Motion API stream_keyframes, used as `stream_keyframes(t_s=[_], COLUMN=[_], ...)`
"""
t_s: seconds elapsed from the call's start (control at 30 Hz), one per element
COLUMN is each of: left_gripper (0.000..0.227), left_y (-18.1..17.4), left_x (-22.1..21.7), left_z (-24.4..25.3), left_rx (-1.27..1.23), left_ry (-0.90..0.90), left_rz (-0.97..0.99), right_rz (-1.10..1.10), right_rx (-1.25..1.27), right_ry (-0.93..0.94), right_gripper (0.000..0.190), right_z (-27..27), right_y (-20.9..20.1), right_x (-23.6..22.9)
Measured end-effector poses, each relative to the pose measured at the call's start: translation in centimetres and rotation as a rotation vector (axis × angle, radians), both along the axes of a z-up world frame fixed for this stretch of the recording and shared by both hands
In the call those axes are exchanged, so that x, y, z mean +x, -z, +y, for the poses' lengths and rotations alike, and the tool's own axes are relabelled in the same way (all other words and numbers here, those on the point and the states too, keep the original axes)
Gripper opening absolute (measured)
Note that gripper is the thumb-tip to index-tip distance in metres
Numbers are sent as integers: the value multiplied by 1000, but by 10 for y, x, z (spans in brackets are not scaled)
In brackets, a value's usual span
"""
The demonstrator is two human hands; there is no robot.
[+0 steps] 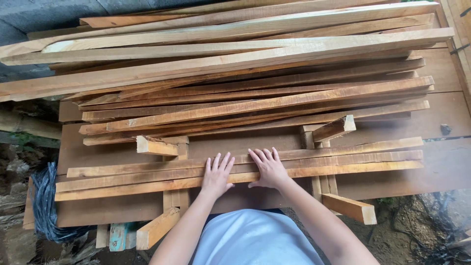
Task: Organizing and bundling wooden slats on a wooden workbench.
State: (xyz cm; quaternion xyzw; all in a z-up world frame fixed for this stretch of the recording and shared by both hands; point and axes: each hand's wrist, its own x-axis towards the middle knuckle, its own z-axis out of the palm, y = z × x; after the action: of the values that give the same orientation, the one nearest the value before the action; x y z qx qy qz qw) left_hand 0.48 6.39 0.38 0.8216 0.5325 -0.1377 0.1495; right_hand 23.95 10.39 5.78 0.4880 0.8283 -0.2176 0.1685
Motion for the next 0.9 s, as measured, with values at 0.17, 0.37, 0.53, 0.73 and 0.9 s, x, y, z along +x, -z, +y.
stream_keyframes(t_s=[0.17, 0.37, 0.53, 0.73, 0.9], left_gripper=[103, 35, 33, 28, 31], left_y=[-14, 0, -46, -23, -7], left_x=[-15, -36, -34, -31, -12], left_z=[39, 51, -3, -60, -85], left_rx=[-127, -67, -239, -365, 97], left_ry=[-137, -275, -270, -304, -416], left_rz=[-59, -194, -256, -200, -411], right_rz=[145, 150, 193, 370, 434], right_rx=[26, 331, 71, -22, 173], right_ry=[154, 13, 52, 105, 196], right_gripper=[77, 46, 40, 41, 48], right_z=[27, 21, -36, -89, -99], right_y=[26, 48, 19, 22, 27], right_x=[7, 20, 27, 24, 13])
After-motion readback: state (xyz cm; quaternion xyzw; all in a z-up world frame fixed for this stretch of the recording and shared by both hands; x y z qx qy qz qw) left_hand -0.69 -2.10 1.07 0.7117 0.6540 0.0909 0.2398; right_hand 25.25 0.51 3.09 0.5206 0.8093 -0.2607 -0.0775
